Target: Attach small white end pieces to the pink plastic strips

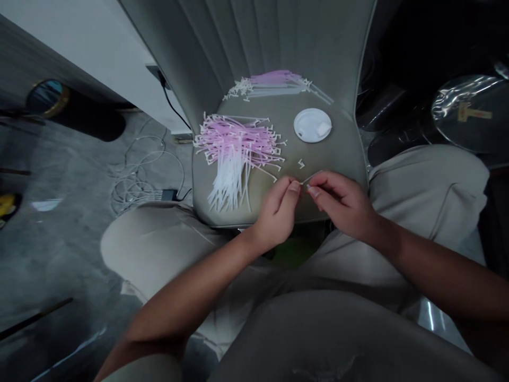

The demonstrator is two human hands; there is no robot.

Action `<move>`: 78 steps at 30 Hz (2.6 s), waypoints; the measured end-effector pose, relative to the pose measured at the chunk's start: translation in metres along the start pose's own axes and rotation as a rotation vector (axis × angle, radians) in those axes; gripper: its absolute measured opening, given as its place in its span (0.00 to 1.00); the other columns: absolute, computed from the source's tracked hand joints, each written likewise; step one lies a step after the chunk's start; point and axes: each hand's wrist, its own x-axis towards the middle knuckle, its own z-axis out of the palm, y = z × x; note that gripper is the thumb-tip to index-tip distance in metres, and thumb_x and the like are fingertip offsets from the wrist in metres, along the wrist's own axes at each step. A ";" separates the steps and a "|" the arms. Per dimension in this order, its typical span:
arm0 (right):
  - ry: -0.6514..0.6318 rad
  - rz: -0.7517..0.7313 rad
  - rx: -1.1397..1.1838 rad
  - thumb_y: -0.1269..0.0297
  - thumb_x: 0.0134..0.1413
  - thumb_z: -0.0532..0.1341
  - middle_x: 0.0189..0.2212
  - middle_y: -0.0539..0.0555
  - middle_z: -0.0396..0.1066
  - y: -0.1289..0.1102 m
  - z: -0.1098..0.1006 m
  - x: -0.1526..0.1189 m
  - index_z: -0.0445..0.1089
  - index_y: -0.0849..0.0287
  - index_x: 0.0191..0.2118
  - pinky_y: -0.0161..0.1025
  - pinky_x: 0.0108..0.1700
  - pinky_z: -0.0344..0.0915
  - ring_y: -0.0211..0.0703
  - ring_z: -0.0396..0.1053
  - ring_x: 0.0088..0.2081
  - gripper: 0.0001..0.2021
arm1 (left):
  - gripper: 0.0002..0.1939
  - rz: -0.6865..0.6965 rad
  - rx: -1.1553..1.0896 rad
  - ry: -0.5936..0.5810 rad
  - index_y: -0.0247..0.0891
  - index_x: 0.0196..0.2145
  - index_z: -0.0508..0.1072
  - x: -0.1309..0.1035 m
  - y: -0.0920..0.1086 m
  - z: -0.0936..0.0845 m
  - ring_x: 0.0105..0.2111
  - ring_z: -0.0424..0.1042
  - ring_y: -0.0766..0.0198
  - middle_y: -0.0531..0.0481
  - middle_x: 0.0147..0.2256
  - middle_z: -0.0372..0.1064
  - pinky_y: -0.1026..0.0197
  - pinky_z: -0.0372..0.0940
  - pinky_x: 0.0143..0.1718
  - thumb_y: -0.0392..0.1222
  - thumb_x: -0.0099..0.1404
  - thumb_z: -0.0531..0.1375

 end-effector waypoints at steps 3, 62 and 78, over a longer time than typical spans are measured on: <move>-0.012 0.005 -0.007 0.60 0.65 0.56 0.27 0.47 0.65 0.003 0.000 0.002 0.66 0.56 0.36 0.33 0.31 0.60 0.34 0.62 0.29 0.07 | 0.19 0.013 0.027 -0.012 0.40 0.30 0.62 0.000 -0.004 0.000 0.27 0.57 0.68 0.54 0.26 0.57 0.62 0.57 0.28 0.55 0.72 0.48; 0.053 -0.248 -0.556 0.70 0.63 0.54 0.28 0.50 0.74 0.069 0.019 0.022 0.69 0.61 0.36 0.33 0.32 0.57 0.34 0.68 0.27 0.07 | 0.18 -0.154 0.187 -0.109 0.38 0.35 0.73 0.027 -0.049 -0.021 0.33 0.69 0.67 0.51 0.31 0.72 0.64 0.63 0.36 0.53 0.72 0.51; 0.040 -0.232 -0.520 0.69 0.64 0.51 0.29 0.50 0.74 0.069 0.021 0.022 0.67 0.58 0.37 0.33 0.33 0.57 0.35 0.68 0.29 0.08 | 0.19 -0.181 0.220 -0.128 0.38 0.34 0.72 0.027 -0.048 -0.022 0.32 0.68 0.67 0.51 0.30 0.70 0.64 0.60 0.33 0.53 0.72 0.51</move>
